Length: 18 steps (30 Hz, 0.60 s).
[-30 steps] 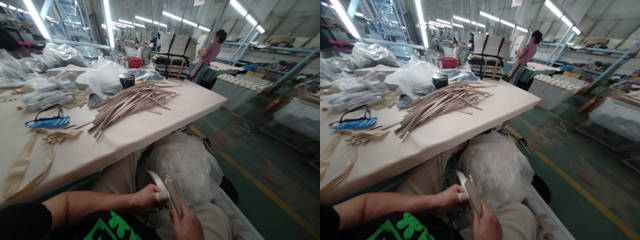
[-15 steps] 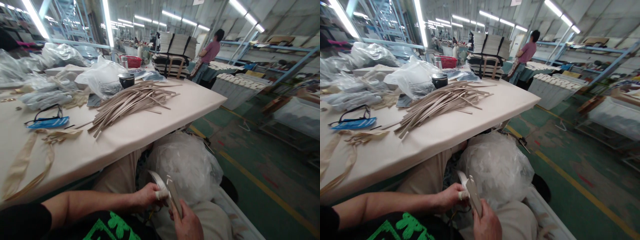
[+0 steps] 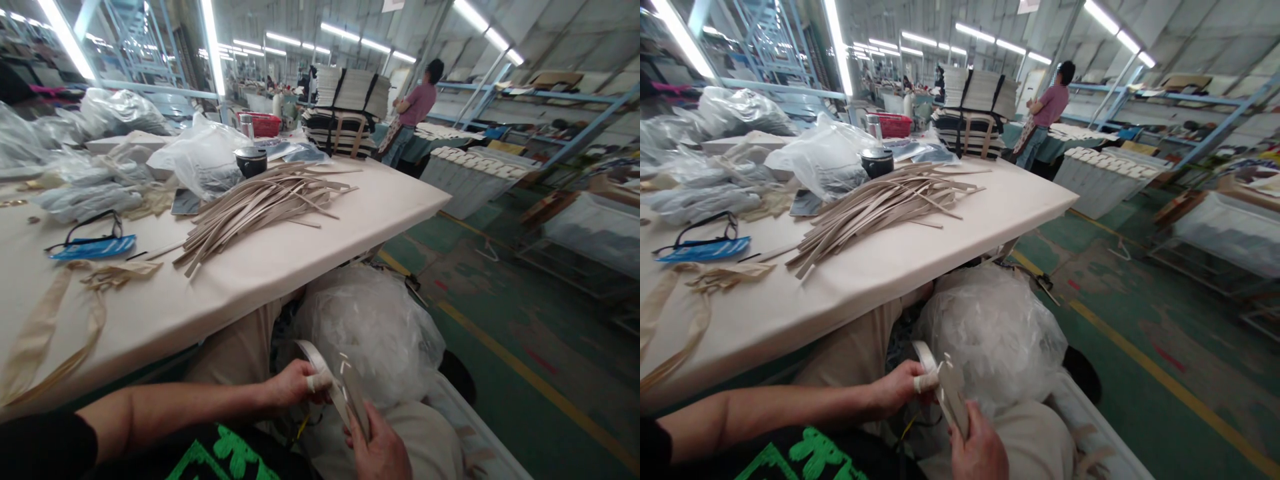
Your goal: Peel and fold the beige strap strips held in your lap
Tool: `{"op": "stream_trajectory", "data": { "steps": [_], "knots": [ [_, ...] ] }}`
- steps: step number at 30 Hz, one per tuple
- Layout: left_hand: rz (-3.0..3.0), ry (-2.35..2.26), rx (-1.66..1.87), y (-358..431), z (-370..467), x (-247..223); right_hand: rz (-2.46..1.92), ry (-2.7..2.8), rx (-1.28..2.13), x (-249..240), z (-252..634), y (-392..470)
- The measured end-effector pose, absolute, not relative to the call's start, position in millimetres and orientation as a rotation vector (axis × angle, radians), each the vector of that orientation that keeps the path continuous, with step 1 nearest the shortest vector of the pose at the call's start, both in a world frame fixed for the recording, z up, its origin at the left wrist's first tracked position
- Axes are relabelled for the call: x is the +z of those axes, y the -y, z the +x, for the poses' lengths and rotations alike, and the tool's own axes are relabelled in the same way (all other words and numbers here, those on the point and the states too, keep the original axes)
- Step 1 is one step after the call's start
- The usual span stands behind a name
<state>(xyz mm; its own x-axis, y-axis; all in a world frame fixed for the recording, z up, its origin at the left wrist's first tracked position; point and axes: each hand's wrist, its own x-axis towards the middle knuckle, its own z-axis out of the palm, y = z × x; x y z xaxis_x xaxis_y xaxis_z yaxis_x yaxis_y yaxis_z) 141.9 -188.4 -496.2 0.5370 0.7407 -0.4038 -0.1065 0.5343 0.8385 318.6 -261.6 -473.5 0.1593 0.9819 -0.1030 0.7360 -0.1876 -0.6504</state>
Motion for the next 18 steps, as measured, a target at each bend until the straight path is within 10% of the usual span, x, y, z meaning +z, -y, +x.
{"op": "stream_trajectory", "data": {
  "steps": [18],
  "knots": [
    [0.691, -0.618, 0.414, 189.7, 132.1, -489.4, -1.394, 1.714, 0.892, -467.2, 305.0, 240.1]
  ]
}}
